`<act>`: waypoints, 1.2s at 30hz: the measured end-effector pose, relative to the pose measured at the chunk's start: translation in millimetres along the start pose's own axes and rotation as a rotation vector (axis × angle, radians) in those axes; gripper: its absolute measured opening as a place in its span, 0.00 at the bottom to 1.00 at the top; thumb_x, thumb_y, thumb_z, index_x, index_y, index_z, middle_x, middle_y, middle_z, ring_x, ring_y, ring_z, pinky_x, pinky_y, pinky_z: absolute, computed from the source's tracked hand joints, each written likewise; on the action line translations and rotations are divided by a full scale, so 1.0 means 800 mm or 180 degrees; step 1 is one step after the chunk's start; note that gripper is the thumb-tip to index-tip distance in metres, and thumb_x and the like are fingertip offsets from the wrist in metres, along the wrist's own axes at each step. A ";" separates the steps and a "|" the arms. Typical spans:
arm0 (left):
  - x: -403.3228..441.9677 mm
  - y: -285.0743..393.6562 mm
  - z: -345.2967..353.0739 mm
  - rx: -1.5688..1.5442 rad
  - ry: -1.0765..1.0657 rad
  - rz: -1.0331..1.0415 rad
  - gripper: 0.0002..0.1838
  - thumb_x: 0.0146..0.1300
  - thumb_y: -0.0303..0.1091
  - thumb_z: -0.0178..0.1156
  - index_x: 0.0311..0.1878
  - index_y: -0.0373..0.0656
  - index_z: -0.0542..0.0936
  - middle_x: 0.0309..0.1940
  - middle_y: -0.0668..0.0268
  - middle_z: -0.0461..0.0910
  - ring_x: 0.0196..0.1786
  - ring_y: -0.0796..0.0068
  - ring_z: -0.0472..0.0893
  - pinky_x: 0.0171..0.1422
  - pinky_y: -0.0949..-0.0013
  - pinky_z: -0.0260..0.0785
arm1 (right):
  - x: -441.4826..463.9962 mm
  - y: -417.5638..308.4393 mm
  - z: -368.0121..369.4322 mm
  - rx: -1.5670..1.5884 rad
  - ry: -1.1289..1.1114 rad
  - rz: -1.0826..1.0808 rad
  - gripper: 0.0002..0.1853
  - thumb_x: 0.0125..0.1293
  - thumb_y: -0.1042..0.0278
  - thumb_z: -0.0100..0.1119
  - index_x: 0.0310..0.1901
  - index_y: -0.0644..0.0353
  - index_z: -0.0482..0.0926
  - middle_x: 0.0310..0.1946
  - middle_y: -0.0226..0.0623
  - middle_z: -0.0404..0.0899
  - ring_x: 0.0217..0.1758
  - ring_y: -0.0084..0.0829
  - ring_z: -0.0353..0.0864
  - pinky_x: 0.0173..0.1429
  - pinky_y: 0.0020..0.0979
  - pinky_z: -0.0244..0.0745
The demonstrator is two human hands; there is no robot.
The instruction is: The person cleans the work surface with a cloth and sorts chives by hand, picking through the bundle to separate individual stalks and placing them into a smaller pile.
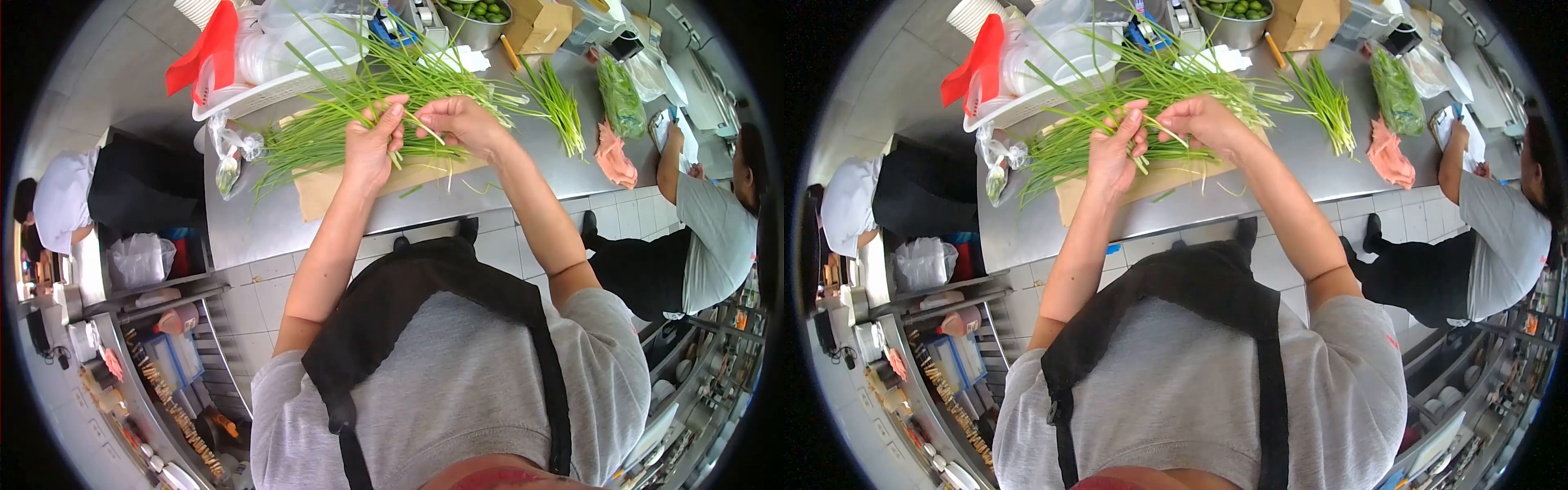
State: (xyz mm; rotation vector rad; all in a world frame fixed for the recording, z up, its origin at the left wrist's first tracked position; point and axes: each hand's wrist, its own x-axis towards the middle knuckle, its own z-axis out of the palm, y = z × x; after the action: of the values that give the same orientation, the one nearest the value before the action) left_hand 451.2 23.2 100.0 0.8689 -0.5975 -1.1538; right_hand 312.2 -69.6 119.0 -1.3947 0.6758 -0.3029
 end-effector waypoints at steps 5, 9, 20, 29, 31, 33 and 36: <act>-0.001 0.001 -0.004 -0.0968 -0.0050 0.0012 0.20 0.57 0.41 0.56 0.49 0.37 0.70 0.29 0.70 0.71 0.23 0.86 0.65 0.20 0.84 0.54 | 0.000 0.002 0.011 0.0599 -0.0143 0.0208 0.05 0.54 0.69 0.58 0.32 0.58 0.77 0.23 0.25 0.76 0.23 0.13 0.68 0.23 0.17 0.58; -0.006 -0.028 -0.022 -0.2303 0.0167 -0.0486 0.24 0.57 0.47 0.53 0.50 0.40 0.67 0.28 0.70 0.70 0.23 0.84 0.64 0.19 0.83 0.53 | 0.004 0.004 0.014 0.0116 0.0093 -0.0166 0.04 0.52 0.71 0.60 0.28 0.58 0.75 0.20 0.23 0.74 0.21 0.12 0.67 0.20 0.16 0.57; -0.009 -0.039 -0.009 -0.1225 0.0368 -0.0389 0.13 0.53 0.29 0.60 0.41 0.35 0.73 0.23 0.74 0.70 0.23 0.86 0.66 0.19 0.83 0.56 | 0.006 0.019 0.017 -0.0327 0.0398 -0.0074 0.04 0.51 0.72 0.61 0.26 0.56 0.74 0.19 0.22 0.73 0.19 0.10 0.65 0.18 0.15 0.55; -0.001 -0.030 -0.023 -0.1323 0.0602 -0.0132 0.05 0.57 0.32 0.57 0.35 0.42 0.73 0.27 0.70 0.72 0.26 0.84 0.69 0.20 0.81 0.59 | 0.006 0.020 0.008 0.0062 0.0604 -0.0126 0.00 0.55 0.72 0.53 0.29 0.56 0.73 0.26 0.25 0.76 0.24 0.11 0.66 0.22 0.15 0.58; 0.002 -0.020 -0.029 -0.1338 0.0848 -0.0041 0.04 0.56 0.30 0.58 0.33 0.43 0.74 0.27 0.69 0.74 0.25 0.85 0.69 0.21 0.82 0.58 | 0.006 0.019 -0.002 -0.0052 0.0672 -0.0144 0.01 0.56 0.72 0.52 0.28 0.55 0.73 0.27 0.26 0.76 0.26 0.11 0.67 0.24 0.15 0.59; 0.002 -0.017 -0.035 -0.1000 0.0701 -0.0118 0.04 0.56 0.30 0.57 0.33 0.42 0.74 0.27 0.69 0.73 0.25 0.85 0.69 0.20 0.82 0.58 | 0.006 0.017 -0.004 -0.0056 0.0635 -0.0101 0.01 0.56 0.72 0.53 0.29 0.55 0.73 0.27 0.25 0.76 0.26 0.11 0.67 0.24 0.15 0.58; -0.001 -0.019 -0.032 -0.0322 0.0419 -0.0318 0.04 0.56 0.28 0.58 0.32 0.40 0.74 0.26 0.69 0.73 0.23 0.85 0.68 0.18 0.83 0.56 | 0.006 0.012 -0.003 -0.0003 0.0538 -0.0072 0.02 0.56 0.70 0.55 0.29 0.56 0.73 0.27 0.24 0.75 0.26 0.11 0.66 0.24 0.14 0.58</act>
State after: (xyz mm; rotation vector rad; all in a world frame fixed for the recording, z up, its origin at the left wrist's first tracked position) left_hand 463.0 28.5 73.1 0.8880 -0.3884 -1.1964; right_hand 313.0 -72.5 108.0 -1.3885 0.7992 -0.4419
